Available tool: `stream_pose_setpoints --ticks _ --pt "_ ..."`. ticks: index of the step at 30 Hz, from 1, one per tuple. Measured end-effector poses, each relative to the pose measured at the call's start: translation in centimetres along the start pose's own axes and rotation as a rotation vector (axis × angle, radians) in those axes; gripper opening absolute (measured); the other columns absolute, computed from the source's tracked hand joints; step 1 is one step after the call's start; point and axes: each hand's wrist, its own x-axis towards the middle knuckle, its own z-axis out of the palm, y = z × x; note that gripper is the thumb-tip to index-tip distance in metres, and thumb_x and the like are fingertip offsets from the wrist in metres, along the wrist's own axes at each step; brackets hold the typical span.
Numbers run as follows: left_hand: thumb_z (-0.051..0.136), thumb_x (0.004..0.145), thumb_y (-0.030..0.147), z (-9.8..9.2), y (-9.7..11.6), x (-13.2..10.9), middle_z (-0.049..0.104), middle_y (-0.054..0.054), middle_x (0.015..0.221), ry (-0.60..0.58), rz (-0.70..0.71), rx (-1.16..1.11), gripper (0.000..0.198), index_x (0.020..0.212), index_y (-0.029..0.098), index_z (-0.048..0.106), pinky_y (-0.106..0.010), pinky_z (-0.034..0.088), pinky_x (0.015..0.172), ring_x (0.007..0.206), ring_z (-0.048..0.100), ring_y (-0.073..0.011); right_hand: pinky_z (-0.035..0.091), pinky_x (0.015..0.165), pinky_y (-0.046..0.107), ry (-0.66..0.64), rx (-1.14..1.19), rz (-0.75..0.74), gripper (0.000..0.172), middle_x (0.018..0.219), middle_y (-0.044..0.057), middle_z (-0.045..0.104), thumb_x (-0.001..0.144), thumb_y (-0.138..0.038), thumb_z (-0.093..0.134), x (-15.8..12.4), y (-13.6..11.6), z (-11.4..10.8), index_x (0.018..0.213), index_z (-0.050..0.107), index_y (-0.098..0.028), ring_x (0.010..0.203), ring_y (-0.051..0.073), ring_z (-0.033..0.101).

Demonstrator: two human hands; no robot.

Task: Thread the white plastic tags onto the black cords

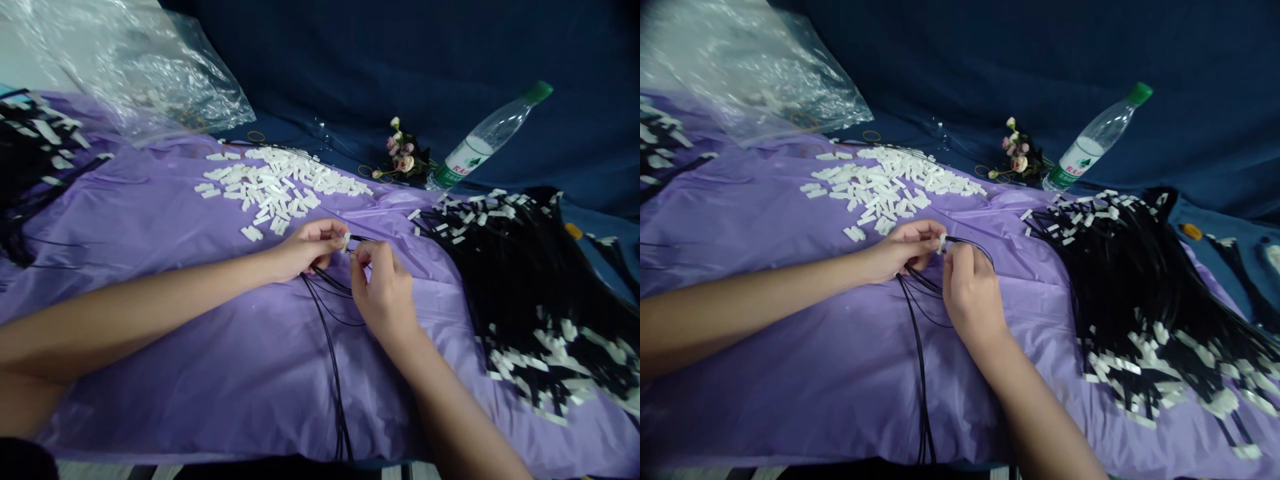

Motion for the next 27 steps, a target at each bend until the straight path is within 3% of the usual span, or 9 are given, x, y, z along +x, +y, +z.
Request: stream_pose_setpoints --ticks 6,10,13,16,21,27 --pt "0.064 0.08 0.034 0.0 -0.1 0.0 0.042 0.009 0.051 0.004 -0.01 0.031 0.022 0.096 0.021 0.053 -0.018 0.016 0.032 0.036 0.036 -0.0041 0.044 0.061 0.029 -0.013 -0.023 -0.006 0.013 0.071 0.003 0.055 0.089 -0.01 0.039 0.1 -0.1 0.1 0.082 0.042 -0.021 0.065 0.017 0.052" --pt "0.065 0.079 0.031 0.1 -0.1 0.1 0.044 0.009 0.054 0.004 -0.014 -0.006 0.02 0.092 0.021 0.053 -0.018 0.015 0.033 0.037 0.037 -0.0035 0.047 0.066 0.031 -0.032 -0.06 -0.019 0.009 0.08 0.006 0.06 0.09 -0.013 0.044 0.3 0.2 -0.3 0.09 0.05 -0.019 0.075 0.02 0.057" --pt "0.066 0.078 0.03 0.0 -0.2 0.3 0.044 0.008 0.057 0.042 -0.01 -0.052 0.02 0.089 0.02 0.054 -0.018 0.015 0.033 0.037 0.037 -0.0034 0.05 0.075 0.036 0.093 -0.071 -0.145 0.015 0.093 0.009 0.065 0.086 -0.011 0.054 -0.1 0.0 -1.5 0.098 0.054 -0.022 0.085 0.022 0.06" --pt "0.065 0.078 0.028 -0.3 0.1 0.5 0.041 0.008 0.056 0.097 -0.014 -0.128 0.017 0.089 0.02 0.055 -0.018 0.013 0.032 0.036 0.033 -0.003 0.053 0.074 0.034 0.175 0.043 -0.304 0.029 0.089 0.006 0.067 0.079 -0.007 0.063 -1.0 -0.7 -2.9 0.101 0.056 -0.024 0.081 0.02 0.063" --pt "0.062 0.081 0.031 -1.0 0.6 0.6 0.032 0.008 0.051 0.09 -0.035 -0.205 0.015 0.08 0.018 0.054 -0.018 0.007 0.032 0.034 0.022 -0.0024 0.055 0.065 0.025 -0.178 0.13 -0.455 0.021 0.086 0.003 0.069 0.083 -0.006 0.057 -1.8 -1.7 -3.6 0.099 0.057 -0.019 0.075 0.014 0.067" --pt "0.058 0.084 0.032 -1.3 0.4 0.6 0.024 0.009 0.045 0.036 -0.037 -0.24 0.015 0.078 0.019 0.052 -0.019 0.006 0.033 0.033 0.015 -0.004 0.057 0.074 0.028 -0.189 0.235 -0.482 0.017 0.089 0.006 0.071 0.086 -0.006 0.053 -1.4 -1.6 -2.6 0.099 0.06 -0.016 0.085 0.016 0.068"
